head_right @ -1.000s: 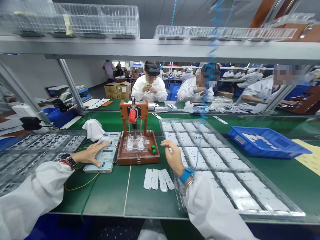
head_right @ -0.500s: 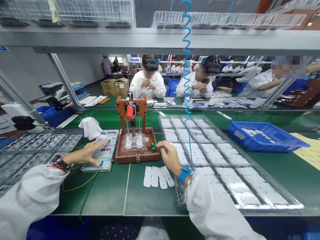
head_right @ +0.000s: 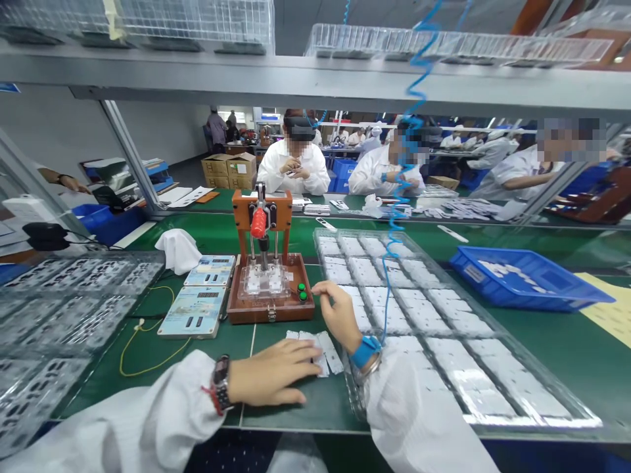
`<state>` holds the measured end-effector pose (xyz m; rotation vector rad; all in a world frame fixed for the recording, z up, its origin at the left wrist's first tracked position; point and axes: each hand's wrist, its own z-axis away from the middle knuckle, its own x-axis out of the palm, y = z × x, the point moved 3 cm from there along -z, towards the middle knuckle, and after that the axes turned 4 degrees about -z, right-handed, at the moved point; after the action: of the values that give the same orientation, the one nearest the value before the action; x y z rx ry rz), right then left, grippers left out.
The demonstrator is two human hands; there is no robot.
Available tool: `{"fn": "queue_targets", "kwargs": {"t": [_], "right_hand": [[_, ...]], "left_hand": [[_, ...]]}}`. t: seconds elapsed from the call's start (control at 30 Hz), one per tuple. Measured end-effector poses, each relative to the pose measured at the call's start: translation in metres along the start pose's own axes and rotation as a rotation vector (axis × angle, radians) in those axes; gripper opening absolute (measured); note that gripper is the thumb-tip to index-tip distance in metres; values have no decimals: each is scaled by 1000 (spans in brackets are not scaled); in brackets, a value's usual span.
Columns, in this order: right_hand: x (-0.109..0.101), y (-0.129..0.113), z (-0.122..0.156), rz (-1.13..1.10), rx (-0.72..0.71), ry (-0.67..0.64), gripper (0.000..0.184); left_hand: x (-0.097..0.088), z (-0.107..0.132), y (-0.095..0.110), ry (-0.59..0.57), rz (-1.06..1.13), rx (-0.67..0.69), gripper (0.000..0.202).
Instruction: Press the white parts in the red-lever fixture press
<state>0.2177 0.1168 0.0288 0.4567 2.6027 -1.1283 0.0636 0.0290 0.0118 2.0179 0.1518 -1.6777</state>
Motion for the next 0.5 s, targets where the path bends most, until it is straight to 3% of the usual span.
{"fn": "queue_targets", "kwargs": {"t": [0.2,0.33,0.5], "right_hand": [[-5,2,1,63,-78,20,20],[-6,6,4,156,-105,-39,21],[-5,7,7,226,-155,-84,23]], "left_hand": [[32,-32,-9,199,-311,-25,62],[41,-37,-14,213,-513,-30,56],[43,-35,-16,248,-590,-110,44]]}}
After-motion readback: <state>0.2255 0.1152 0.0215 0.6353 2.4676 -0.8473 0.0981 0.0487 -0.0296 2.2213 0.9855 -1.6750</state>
